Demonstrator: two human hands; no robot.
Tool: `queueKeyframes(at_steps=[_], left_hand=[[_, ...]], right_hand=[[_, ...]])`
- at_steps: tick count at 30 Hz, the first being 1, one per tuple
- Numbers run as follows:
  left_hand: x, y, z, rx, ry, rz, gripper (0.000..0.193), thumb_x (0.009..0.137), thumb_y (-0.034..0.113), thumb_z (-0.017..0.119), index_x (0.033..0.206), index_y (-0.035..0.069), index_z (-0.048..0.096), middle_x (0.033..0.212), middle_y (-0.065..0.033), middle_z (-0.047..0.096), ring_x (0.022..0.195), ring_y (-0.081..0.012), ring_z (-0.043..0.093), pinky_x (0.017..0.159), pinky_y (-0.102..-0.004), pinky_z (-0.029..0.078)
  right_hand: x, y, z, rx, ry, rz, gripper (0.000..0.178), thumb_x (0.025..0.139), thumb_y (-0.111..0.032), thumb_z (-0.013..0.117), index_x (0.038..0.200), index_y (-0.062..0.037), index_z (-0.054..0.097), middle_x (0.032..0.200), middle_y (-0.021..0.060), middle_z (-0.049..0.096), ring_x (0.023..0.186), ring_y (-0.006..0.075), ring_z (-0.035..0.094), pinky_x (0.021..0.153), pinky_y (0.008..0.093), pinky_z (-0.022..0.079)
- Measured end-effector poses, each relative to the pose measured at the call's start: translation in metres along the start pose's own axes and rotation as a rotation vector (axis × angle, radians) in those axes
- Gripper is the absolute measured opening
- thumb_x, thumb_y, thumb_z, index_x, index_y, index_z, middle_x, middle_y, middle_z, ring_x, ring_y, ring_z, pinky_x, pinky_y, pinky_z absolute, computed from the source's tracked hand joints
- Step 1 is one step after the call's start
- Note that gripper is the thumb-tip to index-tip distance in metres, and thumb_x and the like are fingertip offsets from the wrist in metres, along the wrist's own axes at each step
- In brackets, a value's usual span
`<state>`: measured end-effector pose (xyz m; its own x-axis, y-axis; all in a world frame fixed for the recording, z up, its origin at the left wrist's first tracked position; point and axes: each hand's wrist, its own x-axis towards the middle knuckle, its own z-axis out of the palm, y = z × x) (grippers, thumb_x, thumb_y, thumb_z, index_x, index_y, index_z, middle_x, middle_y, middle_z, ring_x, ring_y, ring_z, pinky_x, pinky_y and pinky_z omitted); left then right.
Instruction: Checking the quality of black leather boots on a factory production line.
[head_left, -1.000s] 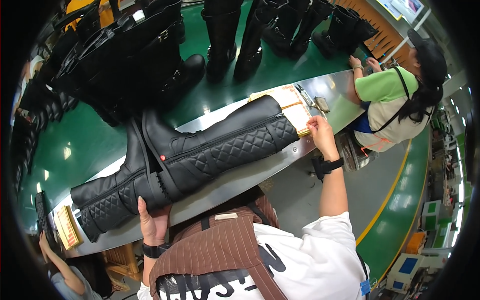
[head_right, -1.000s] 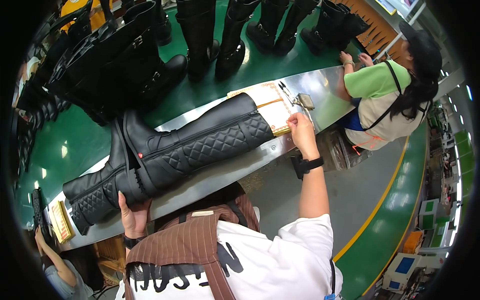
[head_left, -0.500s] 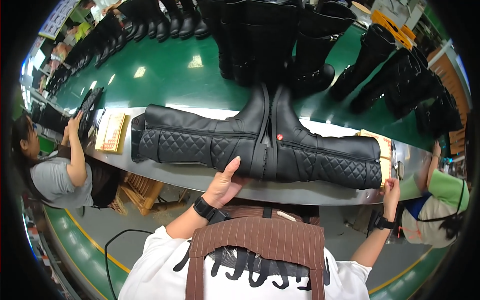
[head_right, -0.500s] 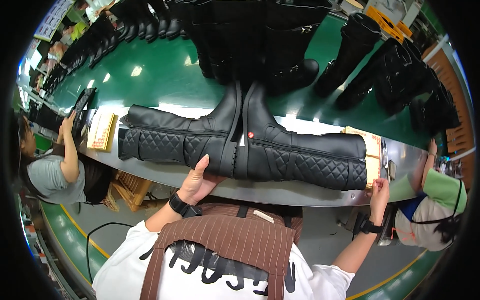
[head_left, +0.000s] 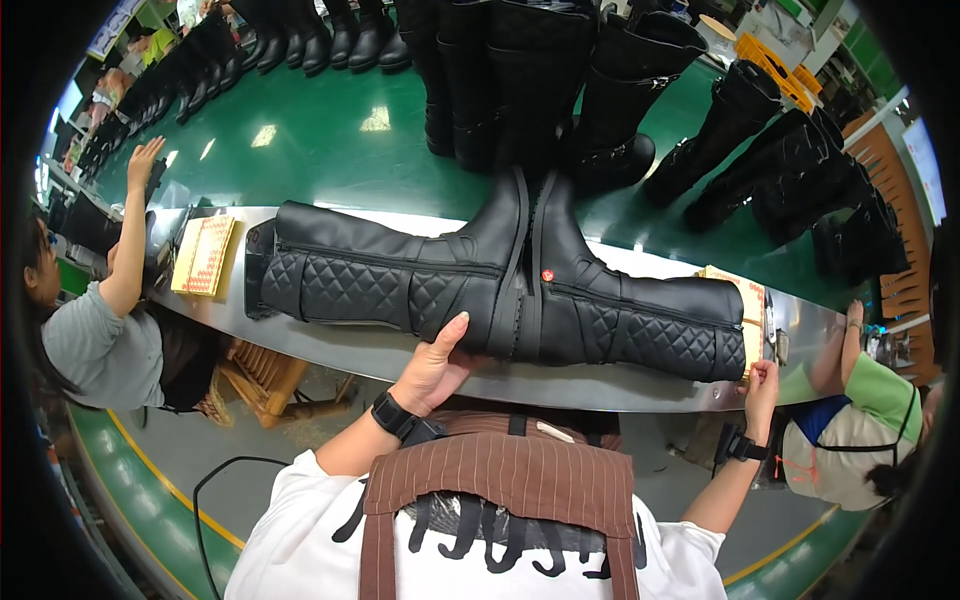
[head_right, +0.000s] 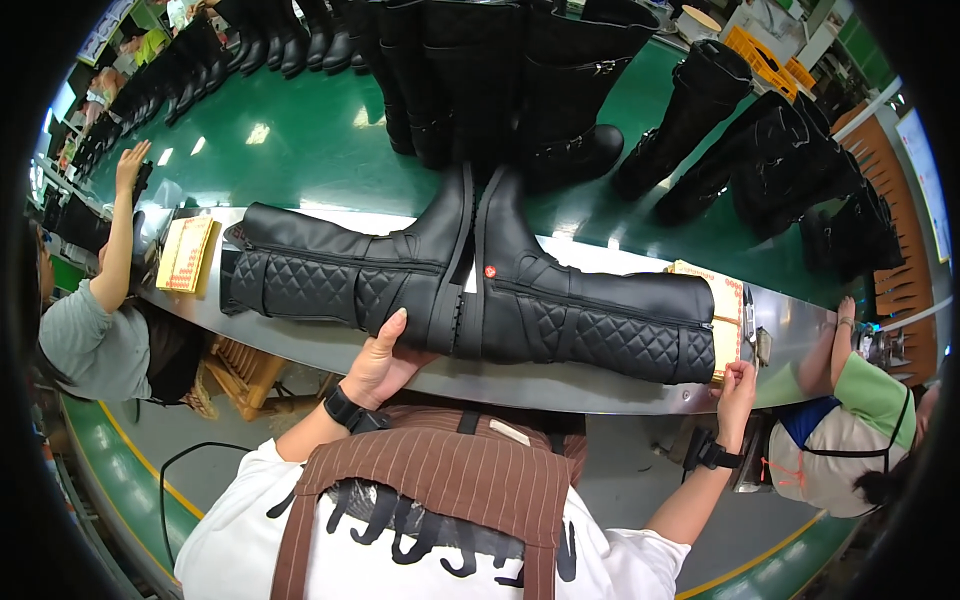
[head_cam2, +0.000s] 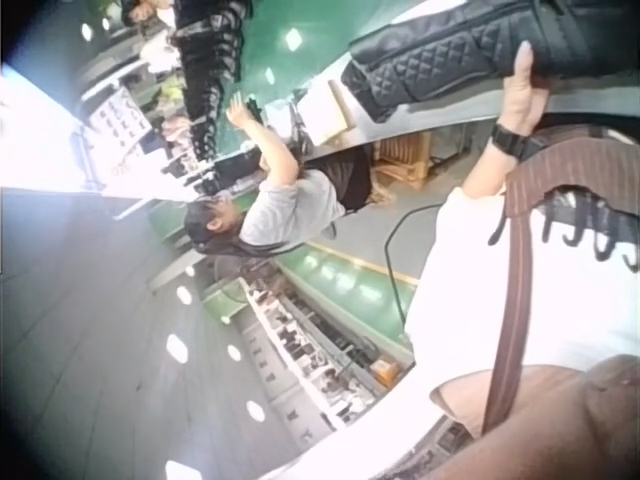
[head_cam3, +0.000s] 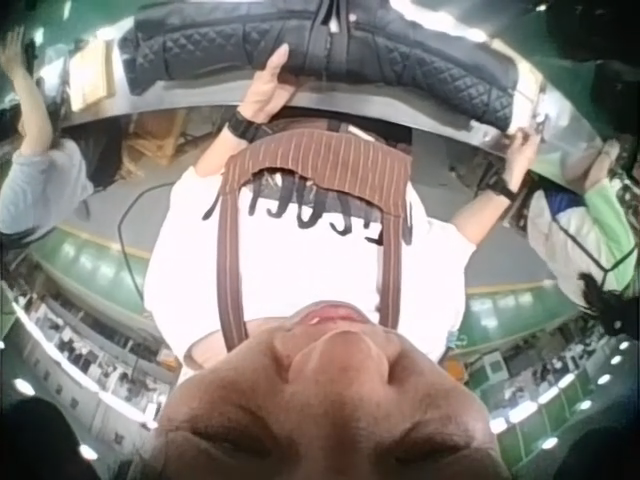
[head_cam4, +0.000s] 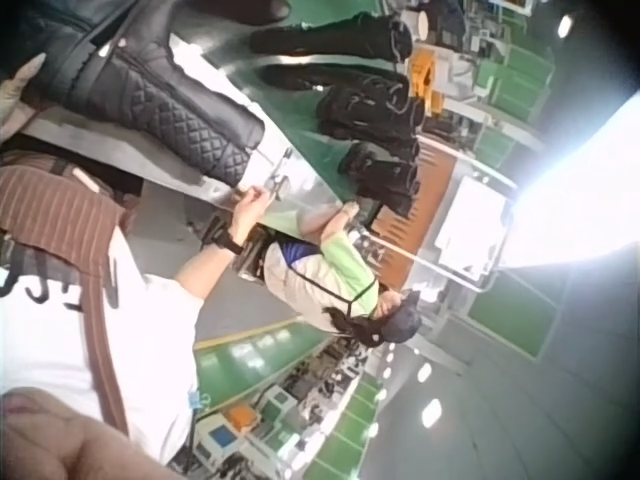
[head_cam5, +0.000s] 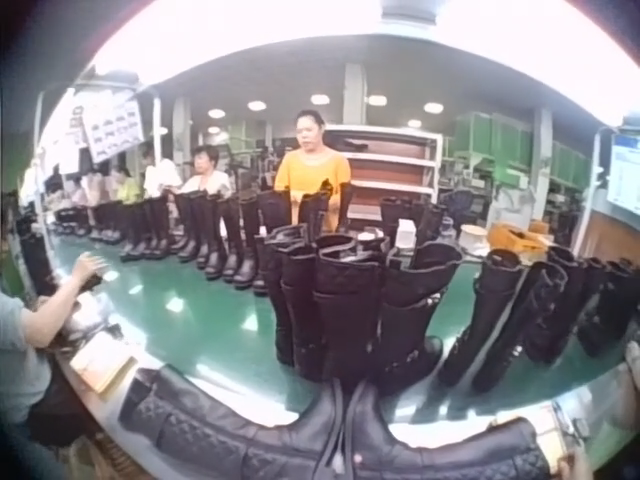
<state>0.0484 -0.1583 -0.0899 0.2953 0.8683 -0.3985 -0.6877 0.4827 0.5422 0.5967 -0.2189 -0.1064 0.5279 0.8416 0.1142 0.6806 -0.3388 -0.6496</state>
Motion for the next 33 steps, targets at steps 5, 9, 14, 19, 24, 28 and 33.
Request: queueKeyframes(at_steps=[5, 9, 14, 19, 24, 28, 33], left_hand=[[0.001, 0.000, 0.000, 0.005, -0.008, 0.007, 0.053, 0.088, 0.037, 0.066, 0.130, 0.008, 0.050, 0.126, -0.0077, 0.057, 0.117, -0.0224, 0.053, 0.104, -0.0437, 0.040], [0.001, 0.001, 0.001, -0.001, -0.020, -0.003, 0.053, 0.089, 0.037, 0.065, 0.130, 0.008, 0.050, 0.126, -0.0073, 0.057, 0.117, -0.0219, 0.053, 0.103, -0.0429, 0.040], [0.000, 0.000, 0.000, 0.002, -0.022, 0.000, 0.052, 0.089, 0.037, 0.065, 0.130, 0.009, 0.050, 0.126, -0.0067, 0.057, 0.117, -0.0216, 0.053, 0.103, -0.0423, 0.041], [0.000, 0.001, 0.000, -0.002, -0.013, -0.006, 0.052, 0.088, 0.037, 0.066, 0.130, 0.009, 0.050, 0.126, -0.0064, 0.057, 0.117, -0.0214, 0.053, 0.103, -0.0426, 0.041], [0.000, 0.001, 0.001, 0.003, -0.014, -0.010, 0.052, 0.089, 0.036, 0.066, 0.130, 0.009, 0.050, 0.127, -0.0064, 0.056, 0.118, -0.0212, 0.052, 0.103, -0.0428, 0.040], [0.000, 0.001, 0.000, 0.009, -0.015, 0.010, 0.053, 0.089, 0.035, 0.065, 0.131, 0.009, 0.048, 0.128, -0.0062, 0.055, 0.119, -0.0213, 0.051, 0.104, -0.0429, 0.039], [-0.001, 0.005, 0.002, -0.035, -0.038, -0.024, 0.051, 0.090, 0.030, 0.065, 0.132, 0.008, 0.047, 0.129, -0.0064, 0.054, 0.119, -0.0209, 0.051, 0.103, -0.0429, 0.040]], right_hand=[[-0.004, -0.003, 0.003, 0.068, 0.081, 0.102, 0.008, 0.093, -0.004, 0.054, 0.100, -0.0003, 0.055, 0.087, 0.0044, 0.057, 0.069, 0.0091, 0.056, 0.053, 0.0227, 0.053], [-0.007, -0.005, 0.005, -0.030, 0.108, 0.047, 0.007, 0.093, -0.004, 0.054, 0.099, 0.0003, 0.055, 0.086, 0.0046, 0.057, 0.069, 0.0094, 0.056, 0.052, 0.0233, 0.053], [-0.003, -0.002, 0.002, 0.078, 0.022, 0.031, 0.011, 0.094, -0.005, 0.054, 0.103, 0.0000, 0.053, 0.087, 0.0045, 0.057, 0.068, 0.0095, 0.055, 0.050, 0.0228, 0.054], [-0.001, 0.006, 0.003, 0.088, 0.037, 0.012, 0.013, 0.094, -0.007, 0.055, 0.104, 0.0002, 0.052, 0.086, 0.0047, 0.057, 0.068, 0.0098, 0.056, 0.049, 0.0222, 0.054], [0.000, -0.008, -0.001, 0.167, 0.039, 0.154, 0.012, 0.093, -0.010, 0.058, 0.096, 0.0012, 0.055, 0.080, 0.0036, 0.059, 0.066, 0.0106, 0.056, 0.051, 0.0234, 0.052], [-0.002, -0.091, -0.008, -0.194, 0.141, -0.048, 0.011, 0.092, -0.009, 0.060, 0.089, 0.0016, 0.057, 0.078, 0.0034, 0.061, 0.068, 0.0116, 0.057, 0.062, 0.0257, 0.048], [-0.028, -0.271, 0.030, 0.226, -0.141, -0.502, 0.006, 0.082, -0.004, 0.067, 0.085, -0.0022, 0.063, 0.096, 0.0050, 0.063, 0.083, 0.0116, 0.058, 0.069, 0.0238, 0.046]])
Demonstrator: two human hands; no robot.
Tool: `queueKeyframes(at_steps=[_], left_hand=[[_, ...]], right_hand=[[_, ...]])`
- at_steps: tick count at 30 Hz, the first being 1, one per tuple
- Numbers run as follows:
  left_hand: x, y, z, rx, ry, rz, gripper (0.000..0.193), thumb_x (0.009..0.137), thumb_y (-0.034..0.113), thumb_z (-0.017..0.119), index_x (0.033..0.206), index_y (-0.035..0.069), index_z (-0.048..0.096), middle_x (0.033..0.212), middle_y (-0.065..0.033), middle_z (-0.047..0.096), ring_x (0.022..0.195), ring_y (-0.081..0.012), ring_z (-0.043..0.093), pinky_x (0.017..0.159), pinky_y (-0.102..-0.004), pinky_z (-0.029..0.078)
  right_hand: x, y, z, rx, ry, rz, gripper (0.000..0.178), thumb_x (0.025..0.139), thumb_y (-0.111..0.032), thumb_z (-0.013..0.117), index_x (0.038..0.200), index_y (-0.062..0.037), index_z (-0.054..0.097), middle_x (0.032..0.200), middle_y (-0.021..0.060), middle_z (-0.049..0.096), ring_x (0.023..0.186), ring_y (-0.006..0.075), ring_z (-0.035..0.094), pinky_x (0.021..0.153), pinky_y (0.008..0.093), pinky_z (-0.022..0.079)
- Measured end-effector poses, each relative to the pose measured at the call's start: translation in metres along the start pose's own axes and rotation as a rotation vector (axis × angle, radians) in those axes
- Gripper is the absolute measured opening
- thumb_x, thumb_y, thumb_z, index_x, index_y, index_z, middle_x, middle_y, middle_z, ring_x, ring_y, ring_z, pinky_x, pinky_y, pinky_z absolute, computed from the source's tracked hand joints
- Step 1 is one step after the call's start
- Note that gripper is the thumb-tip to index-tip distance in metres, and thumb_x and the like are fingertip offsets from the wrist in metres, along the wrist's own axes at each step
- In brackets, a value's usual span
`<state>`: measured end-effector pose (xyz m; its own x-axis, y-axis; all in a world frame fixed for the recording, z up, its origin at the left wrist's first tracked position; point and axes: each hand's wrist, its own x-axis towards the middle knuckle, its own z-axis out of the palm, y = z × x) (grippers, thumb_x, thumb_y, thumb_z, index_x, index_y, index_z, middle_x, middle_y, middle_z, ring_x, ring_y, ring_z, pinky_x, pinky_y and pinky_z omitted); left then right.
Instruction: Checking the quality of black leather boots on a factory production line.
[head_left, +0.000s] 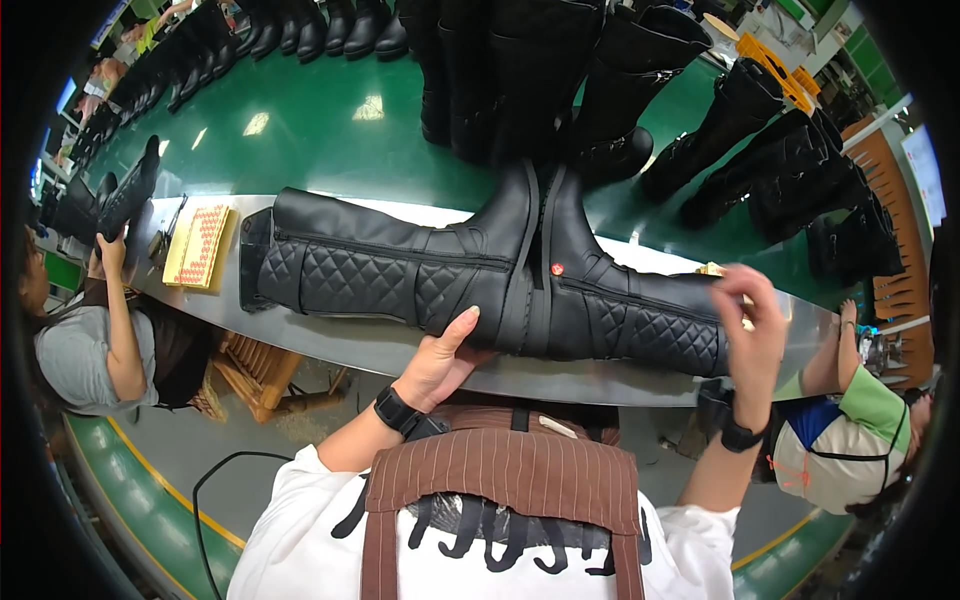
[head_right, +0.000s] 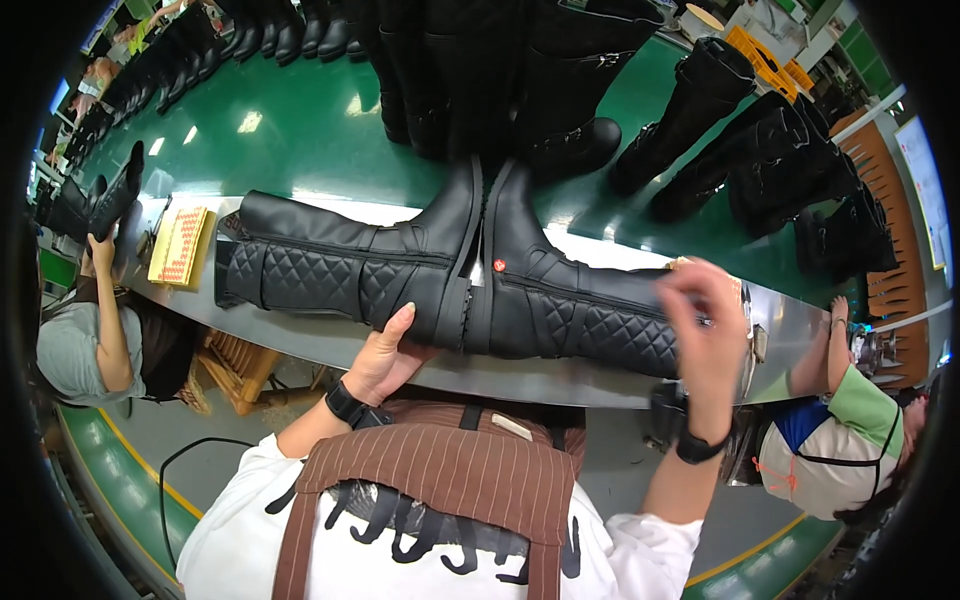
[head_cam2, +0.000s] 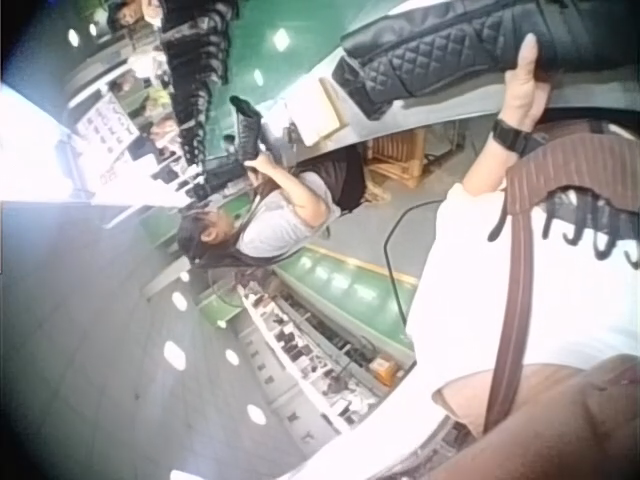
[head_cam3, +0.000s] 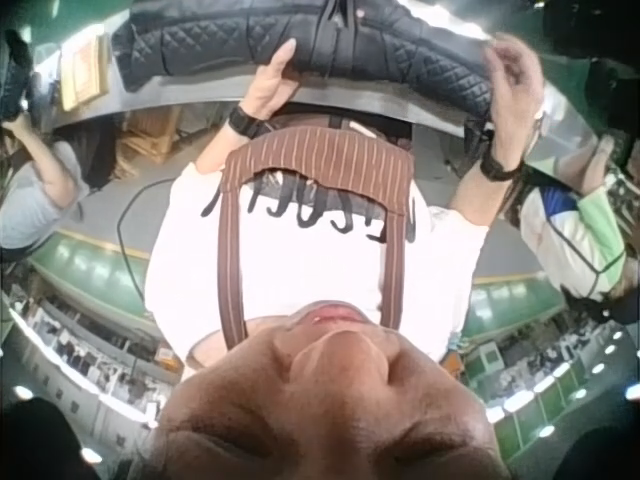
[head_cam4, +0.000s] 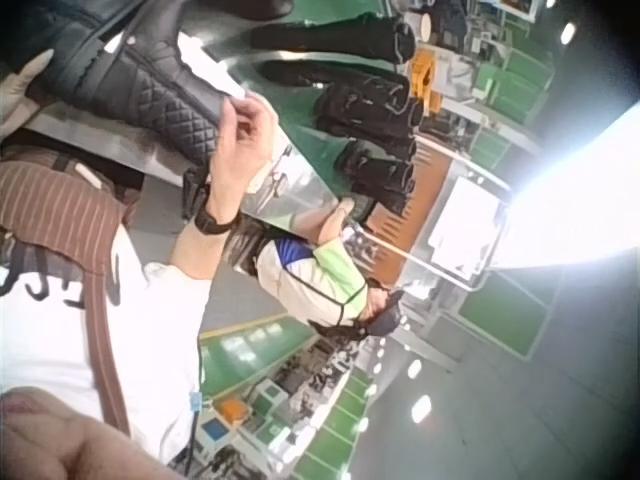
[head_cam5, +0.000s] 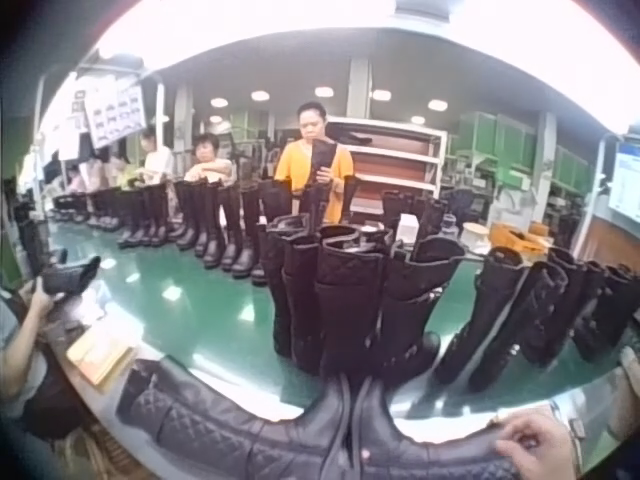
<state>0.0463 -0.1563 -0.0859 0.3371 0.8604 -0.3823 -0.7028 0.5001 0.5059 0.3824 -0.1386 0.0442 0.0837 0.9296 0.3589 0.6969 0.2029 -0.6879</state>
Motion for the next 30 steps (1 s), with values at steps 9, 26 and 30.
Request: queueKeyframes(at_steps=[9, 26, 30], left_hand=[[-0.005, 0.004, 0.006, -0.022, -0.006, 0.003, 0.050, 0.091, 0.027, 0.064, 0.133, 0.006, 0.046, 0.130, -0.0068, 0.053, 0.119, -0.0202, 0.050, 0.104, -0.0431, 0.039], [-0.005, 0.004, 0.004, -0.047, -0.026, 0.000, 0.047, 0.091, 0.025, 0.065, 0.131, 0.007, 0.049, 0.128, -0.0058, 0.055, 0.119, -0.0201, 0.051, 0.103, -0.0435, 0.040], [-0.003, 0.002, 0.001, -0.046, -0.014, -0.006, 0.045, 0.090, 0.025, 0.066, 0.129, 0.008, 0.051, 0.127, -0.0052, 0.056, 0.118, -0.0196, 0.052, 0.103, -0.0428, 0.040]], right_hand=[[0.058, -0.083, 0.141, -0.098, -0.470, -0.402, 0.012, 0.073, -0.009, 0.073, 0.077, -0.0046, 0.063, 0.095, 0.0049, 0.058, 0.092, 0.0255, 0.056, 0.078, 0.0353, 0.046], [0.028, -0.053, 0.060, 0.121, -0.223, 0.026, 0.011, 0.084, -0.003, 0.066, 0.090, 0.0006, 0.059, 0.081, 0.0021, 0.061, 0.069, 0.0103, 0.055, 0.060, 0.0224, 0.043], [-0.045, -0.012, 0.001, 0.300, -0.753, 0.653, 0.029, 0.098, -0.023, 0.051, 0.098, 0.0027, 0.065, 0.086, 0.0064, 0.067, 0.066, 0.0093, 0.061, 0.060, 0.0212, 0.048]])
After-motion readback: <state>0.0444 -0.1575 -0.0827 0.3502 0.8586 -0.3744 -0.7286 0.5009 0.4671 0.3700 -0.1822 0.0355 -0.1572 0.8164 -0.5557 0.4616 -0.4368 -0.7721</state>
